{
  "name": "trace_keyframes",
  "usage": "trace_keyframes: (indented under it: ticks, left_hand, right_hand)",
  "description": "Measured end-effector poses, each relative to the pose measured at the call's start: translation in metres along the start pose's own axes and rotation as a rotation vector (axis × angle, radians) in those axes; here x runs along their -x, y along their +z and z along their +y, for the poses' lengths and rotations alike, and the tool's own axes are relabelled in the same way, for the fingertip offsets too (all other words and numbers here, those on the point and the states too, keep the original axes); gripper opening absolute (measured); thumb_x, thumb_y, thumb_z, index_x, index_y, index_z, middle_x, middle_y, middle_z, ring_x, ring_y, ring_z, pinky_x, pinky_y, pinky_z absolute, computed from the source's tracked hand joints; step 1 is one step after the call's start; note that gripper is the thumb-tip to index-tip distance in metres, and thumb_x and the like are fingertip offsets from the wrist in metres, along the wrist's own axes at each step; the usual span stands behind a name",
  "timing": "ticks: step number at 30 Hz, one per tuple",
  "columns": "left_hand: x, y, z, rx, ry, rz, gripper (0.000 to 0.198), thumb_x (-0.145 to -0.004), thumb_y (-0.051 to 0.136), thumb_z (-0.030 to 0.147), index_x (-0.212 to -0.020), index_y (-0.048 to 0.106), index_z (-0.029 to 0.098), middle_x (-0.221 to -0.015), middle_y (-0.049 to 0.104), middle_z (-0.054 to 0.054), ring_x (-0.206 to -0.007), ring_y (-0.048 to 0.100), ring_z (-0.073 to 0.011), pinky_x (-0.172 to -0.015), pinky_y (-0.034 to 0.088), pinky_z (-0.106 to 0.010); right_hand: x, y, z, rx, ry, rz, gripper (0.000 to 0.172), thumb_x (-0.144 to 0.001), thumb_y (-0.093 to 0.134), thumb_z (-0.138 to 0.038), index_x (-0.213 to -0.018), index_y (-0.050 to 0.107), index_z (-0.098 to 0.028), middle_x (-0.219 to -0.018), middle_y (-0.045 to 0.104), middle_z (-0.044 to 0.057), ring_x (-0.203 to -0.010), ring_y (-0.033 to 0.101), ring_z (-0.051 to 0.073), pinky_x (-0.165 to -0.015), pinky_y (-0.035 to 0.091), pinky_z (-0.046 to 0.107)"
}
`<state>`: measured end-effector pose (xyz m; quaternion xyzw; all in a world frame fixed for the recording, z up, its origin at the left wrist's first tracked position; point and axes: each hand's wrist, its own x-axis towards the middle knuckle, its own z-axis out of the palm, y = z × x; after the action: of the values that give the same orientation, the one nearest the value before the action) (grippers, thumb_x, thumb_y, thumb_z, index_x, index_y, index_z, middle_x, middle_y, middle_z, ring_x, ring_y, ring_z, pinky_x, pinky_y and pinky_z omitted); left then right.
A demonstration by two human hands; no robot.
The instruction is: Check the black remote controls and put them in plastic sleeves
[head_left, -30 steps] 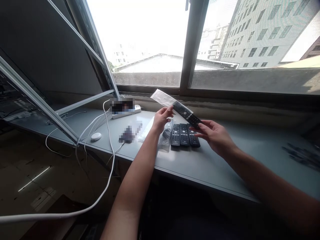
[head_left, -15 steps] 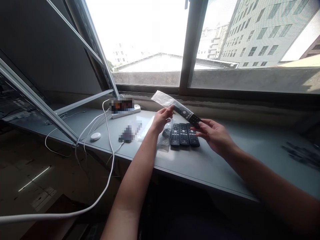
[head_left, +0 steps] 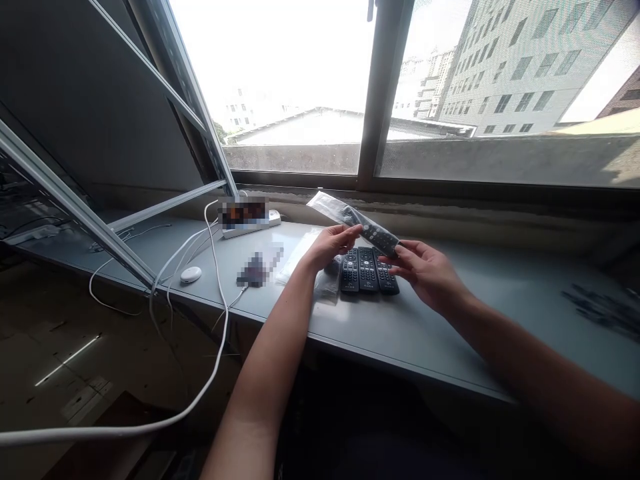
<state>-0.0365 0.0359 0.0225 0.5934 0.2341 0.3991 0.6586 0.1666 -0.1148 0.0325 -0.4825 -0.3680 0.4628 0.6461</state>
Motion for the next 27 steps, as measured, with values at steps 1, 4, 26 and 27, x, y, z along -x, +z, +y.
trace_keyframes:
  ticks: [1,4,26,27]
  left_hand:
    - [0.001,0.000,0.001,-0.012,-0.004,0.010,0.059,-0.074,0.098,0.067,-0.076,0.065,0.019,-0.073,0.056,0.000,-0.062,0.045,-0.0084,-0.055,0.030,-0.025]
    - [0.002,-0.001,0.005,-0.017,-0.003,0.044,0.058,-0.075,0.097,0.067,-0.080,0.065,0.019,-0.078,0.060,-0.001,-0.064,0.049,-0.0082,-0.055,0.031,-0.024]
    - [-0.016,-0.008,-0.001,0.339,0.061,0.472,0.028,-0.092,0.091,0.034,-0.098,0.076,0.011,-0.089,0.079,-0.009,-0.078,0.076,-0.0153,-0.071,0.066,-0.025]
    - [-0.015,-0.007,-0.001,0.334,0.057,0.464,0.027,-0.093,0.090,0.034,-0.098,0.076,0.011,-0.089,0.079,-0.010,-0.079,0.076,-0.0157,-0.071,0.066,-0.025]
  right_hand:
    - [0.000,0.000,0.000,-0.002,-0.002,0.001,0.012,-0.098,0.086,-0.020,-0.106,0.078,-0.021,-0.114,0.083,0.010,-0.097,0.088,0.025,-0.066,0.073,0.021]
    - [0.000,0.000,0.000,-0.017,-0.010,0.006,0.009,-0.098,0.084,-0.018,-0.105,0.079,-0.021,-0.111,0.083,0.008,-0.095,0.088,0.025,-0.064,0.073,0.021]
    - [0.004,0.001,-0.001,0.048,-0.050,-0.112,0.017,-0.103,0.080,-0.031,-0.118,0.087,-0.025,-0.142,0.079,0.010,-0.127,0.080,0.032,-0.082,0.076,0.032]
    - [0.005,0.002,-0.002,0.056,-0.052,-0.116,0.017,-0.103,0.080,-0.031,-0.118,0.087,-0.025,-0.141,0.079,0.010,-0.129,0.079,0.032,-0.083,0.076,0.033]
